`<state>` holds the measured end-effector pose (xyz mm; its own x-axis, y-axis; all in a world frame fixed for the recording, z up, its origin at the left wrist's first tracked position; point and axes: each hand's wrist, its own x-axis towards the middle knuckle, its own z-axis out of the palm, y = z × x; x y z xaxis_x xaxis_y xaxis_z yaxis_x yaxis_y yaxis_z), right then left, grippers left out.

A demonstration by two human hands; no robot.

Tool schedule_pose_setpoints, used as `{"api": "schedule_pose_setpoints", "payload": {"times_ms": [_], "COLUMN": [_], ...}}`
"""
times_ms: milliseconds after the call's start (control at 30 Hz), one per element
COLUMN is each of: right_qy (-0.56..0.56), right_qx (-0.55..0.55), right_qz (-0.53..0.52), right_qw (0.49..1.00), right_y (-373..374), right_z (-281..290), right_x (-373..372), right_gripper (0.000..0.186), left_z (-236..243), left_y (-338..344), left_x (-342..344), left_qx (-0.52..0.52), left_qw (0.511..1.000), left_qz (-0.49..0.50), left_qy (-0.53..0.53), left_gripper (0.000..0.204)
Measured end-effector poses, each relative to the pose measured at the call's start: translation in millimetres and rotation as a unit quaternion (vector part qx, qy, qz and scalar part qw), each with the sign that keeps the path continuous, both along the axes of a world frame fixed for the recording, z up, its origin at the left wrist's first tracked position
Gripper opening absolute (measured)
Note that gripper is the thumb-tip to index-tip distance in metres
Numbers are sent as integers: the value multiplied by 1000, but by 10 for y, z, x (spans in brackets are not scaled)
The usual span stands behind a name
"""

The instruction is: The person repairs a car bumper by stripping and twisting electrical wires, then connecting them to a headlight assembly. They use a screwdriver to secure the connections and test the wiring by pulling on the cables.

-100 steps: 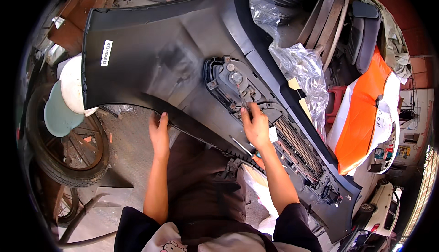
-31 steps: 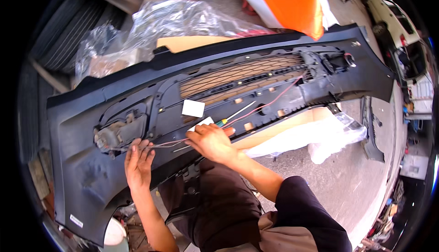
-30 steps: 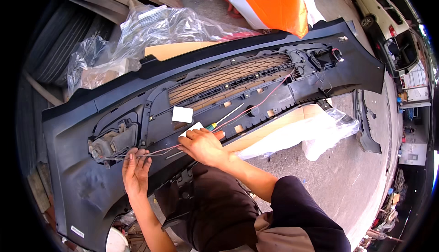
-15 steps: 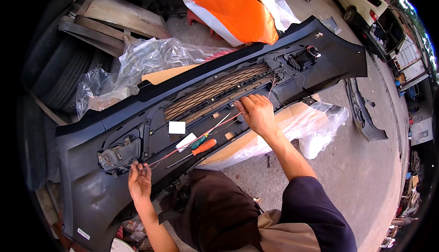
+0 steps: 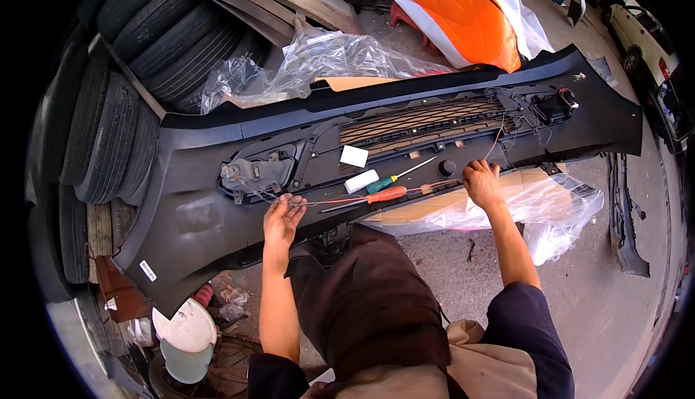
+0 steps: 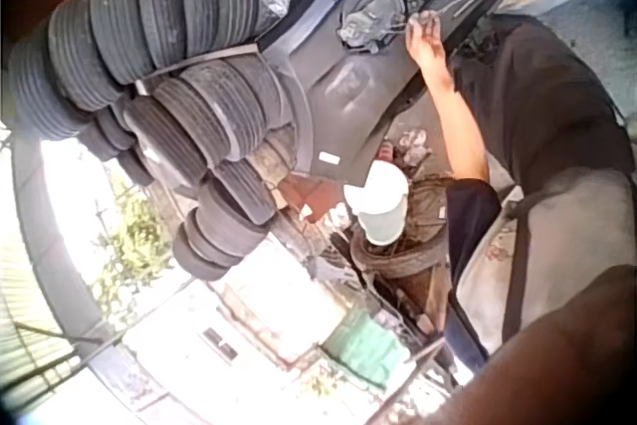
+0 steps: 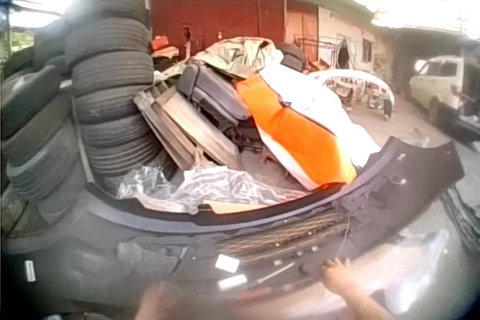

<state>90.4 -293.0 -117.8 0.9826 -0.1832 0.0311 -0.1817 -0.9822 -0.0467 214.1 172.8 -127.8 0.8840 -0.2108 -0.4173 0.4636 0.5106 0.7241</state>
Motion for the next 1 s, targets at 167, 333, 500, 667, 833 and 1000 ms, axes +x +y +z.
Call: {"api": "schedule_pose_setpoints", "payload": {"times_ms": [167,333,500,667,833,1000], "right_qy": [39,104,122,92,18,-50], "right_qx": [-47,-92,-95,-86,-41,29], "right_qz": [16,-11,10,1,16,39], "right_qw": [998,990,988,992,999,998], "right_y": [136,136,101,122,438,777], "right_z": [-76,-195,-315,-164,23,93], "right_x": [158,488,647,542,304,-235], "right_gripper": [13,17,20,37,35,24], "left_z": [17,152,202,232,104,-186], "left_y": [-59,90,324,353,197,88], "left_x": [-114,-399,-626,-653,-505,-205], "left_qx": [56,123,154,158,129,89], "left_qw": [998,988,984,984,991,986], "left_qz": [-10,-90,-70,-61,26,133], "left_qy": [22,-29,-55,-55,-30,-45], "left_gripper": [34,35,37,37,34,32]}}
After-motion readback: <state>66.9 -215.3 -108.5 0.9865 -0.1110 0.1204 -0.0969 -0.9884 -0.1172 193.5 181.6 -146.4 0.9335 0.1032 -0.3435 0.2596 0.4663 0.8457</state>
